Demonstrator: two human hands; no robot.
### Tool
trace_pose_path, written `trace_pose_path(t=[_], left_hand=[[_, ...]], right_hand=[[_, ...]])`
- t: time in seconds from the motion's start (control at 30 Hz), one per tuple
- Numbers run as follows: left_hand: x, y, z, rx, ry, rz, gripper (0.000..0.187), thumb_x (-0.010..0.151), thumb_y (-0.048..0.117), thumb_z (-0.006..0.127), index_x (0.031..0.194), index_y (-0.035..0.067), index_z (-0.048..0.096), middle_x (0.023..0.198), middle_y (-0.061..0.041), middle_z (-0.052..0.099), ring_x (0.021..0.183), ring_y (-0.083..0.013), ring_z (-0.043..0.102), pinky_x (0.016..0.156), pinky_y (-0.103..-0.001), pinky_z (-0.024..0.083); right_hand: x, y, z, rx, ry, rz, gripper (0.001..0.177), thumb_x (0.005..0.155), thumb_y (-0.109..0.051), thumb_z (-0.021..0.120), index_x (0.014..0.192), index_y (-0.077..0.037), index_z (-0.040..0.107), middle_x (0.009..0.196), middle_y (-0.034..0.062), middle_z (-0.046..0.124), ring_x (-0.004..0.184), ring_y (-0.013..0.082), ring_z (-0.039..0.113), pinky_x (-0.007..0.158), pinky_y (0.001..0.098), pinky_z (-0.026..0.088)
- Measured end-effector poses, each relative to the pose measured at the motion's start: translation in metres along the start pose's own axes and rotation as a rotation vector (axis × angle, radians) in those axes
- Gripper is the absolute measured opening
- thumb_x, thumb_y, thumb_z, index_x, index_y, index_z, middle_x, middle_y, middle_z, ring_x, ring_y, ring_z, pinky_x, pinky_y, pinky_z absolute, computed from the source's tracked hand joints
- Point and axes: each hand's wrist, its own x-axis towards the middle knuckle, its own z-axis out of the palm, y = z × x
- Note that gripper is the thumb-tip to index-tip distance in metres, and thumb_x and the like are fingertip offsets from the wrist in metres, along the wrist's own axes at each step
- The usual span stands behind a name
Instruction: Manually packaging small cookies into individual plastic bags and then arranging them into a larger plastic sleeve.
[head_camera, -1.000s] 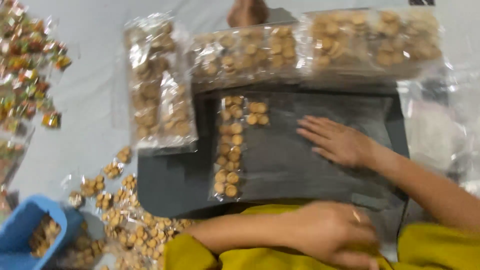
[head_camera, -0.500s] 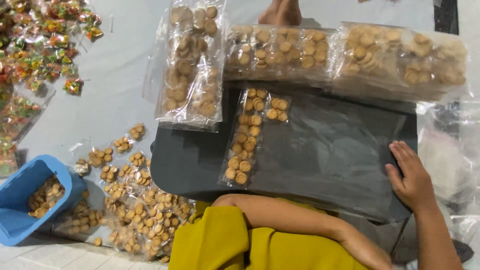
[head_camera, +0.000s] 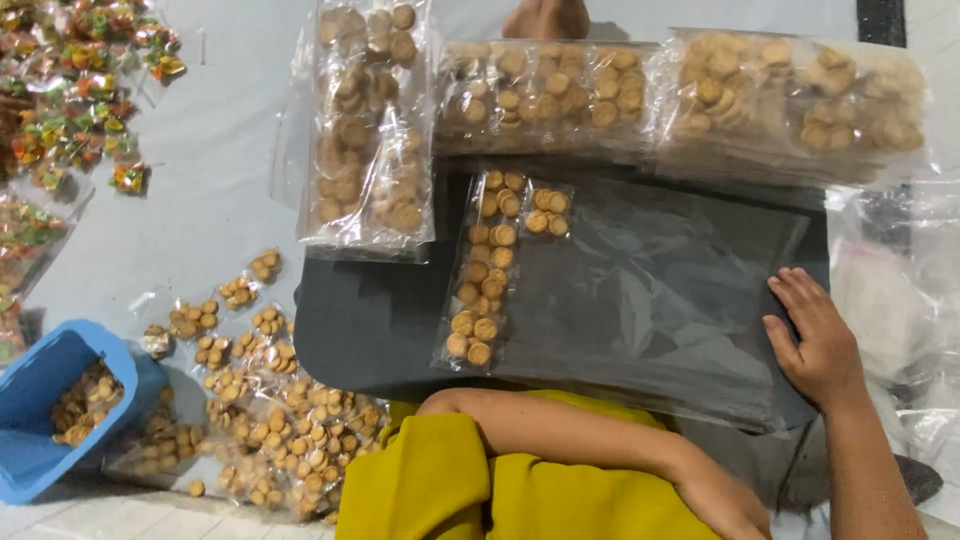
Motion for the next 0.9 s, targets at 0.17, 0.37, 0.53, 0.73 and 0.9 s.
trace_pose_path(t=[0.17,0.37,0.53,0.73,0.9], left_hand=[[-0.033,0.091,-0.012,-0.013,0.219,-0.192,0.105,0.083,0.081,0.022,0.118,0.0,0.078,0.13,-0.014,0.076,0.112,-0.0358,0.076,0.1,-0.049,0.053],[-0.024,0.083,-0.01,-0.045,0.503,-0.149,0.081,0.088,0.075,0.036,0.109,0.01,0.081,0.116,-0.005,0.082,0.105,-0.0293,0.079,0.096,-0.044,0.058],[-0.02,0.089,-0.016,0.325,0.237,-0.057,0.043,0.073,0.039,0.051,0.086,0.006,0.075,0.081,-0.006,0.085,0.065,-0.0198,0.07,0.063,-0.039,0.057],[-0.041,0.136,-0.008,0.259,0.686,-0.254,0.066,0.089,0.056,0.037,0.11,0.009,0.078,0.115,-0.009,0.08,0.107,-0.0325,0.078,0.093,-0.044,0.062],[-0.032,0.094,-0.022,0.163,0.666,-0.008,0.047,0.087,0.029,0.061,0.129,0.012,0.065,0.129,-0.003,0.075,0.115,-0.0239,0.077,0.099,-0.035,0.063]], right_hand=[[-0.005,0.004,0.002,-0.001,-0.017,0.031,0.048,0.095,-0.005,0.064,0.142,0.006,0.062,0.153,0.0211,0.06,0.148,0.036,0.052,0.118,0.0454,0.044],[-0.004,0.002,0.003,-0.016,-0.018,0.028,0.048,0.095,-0.005,0.065,0.142,0.005,0.062,0.152,0.0198,0.061,0.149,0.0357,0.052,0.117,0.0455,0.044],[-0.004,0.001,0.002,-0.019,-0.03,0.036,0.048,0.095,-0.003,0.064,0.142,0.005,0.061,0.153,0.0194,0.059,0.149,0.0357,0.051,0.119,0.0452,0.042],[-0.005,-0.001,0.002,-0.016,-0.014,0.018,0.049,0.095,-0.002,0.064,0.143,0.006,0.061,0.152,0.0207,0.06,0.149,0.0366,0.052,0.12,0.0458,0.043],[-0.01,0.007,0.006,-0.036,-0.018,-0.048,0.046,0.097,0.004,0.063,0.143,0.012,0.062,0.152,0.0255,0.061,0.149,0.0415,0.053,0.122,0.0482,0.042]])
